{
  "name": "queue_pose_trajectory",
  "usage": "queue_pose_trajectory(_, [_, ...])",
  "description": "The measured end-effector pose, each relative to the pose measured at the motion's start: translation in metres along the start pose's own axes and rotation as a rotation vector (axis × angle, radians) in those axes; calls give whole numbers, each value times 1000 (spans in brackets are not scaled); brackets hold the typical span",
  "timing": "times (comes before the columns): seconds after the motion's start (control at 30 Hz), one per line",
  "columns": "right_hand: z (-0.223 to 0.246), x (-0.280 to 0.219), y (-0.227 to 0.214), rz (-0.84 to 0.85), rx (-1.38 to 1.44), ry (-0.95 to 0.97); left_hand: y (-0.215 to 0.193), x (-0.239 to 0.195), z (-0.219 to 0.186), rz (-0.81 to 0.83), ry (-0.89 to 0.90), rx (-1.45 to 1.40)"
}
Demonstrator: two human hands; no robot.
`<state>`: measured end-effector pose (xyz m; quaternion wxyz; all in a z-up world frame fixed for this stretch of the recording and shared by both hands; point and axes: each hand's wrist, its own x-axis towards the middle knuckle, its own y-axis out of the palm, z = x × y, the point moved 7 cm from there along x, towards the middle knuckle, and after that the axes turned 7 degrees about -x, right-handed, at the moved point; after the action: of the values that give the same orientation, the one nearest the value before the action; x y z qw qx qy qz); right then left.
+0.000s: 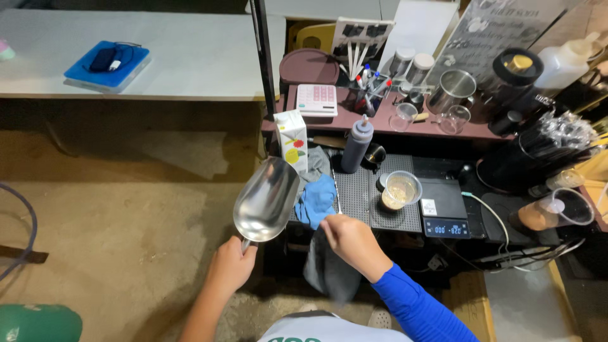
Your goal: The person scoops ice from a yellow cooler into a plastic cup using a metal scoop. They then add a dark liquid from a container and pour a white liquid from a carton into the cup. Finally, they stir the mixture with a spoon.
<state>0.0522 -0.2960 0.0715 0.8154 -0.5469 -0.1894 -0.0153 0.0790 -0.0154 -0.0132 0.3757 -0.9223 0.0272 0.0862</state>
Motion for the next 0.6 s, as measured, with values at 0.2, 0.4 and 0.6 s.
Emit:
queue_pose_trajectory(0.2, [-10,17,-9,-195,832,295,33,-3,-12,101,195,-27])
queue_pose_trajectory(0.4, [78,37,-22,-99,413,-280,54,-17,-53,156,364,-188])
queue_pose_trajectory(0.6, [83,43,-29,-171,190,-386,38,-24,-73,145,385,-243])
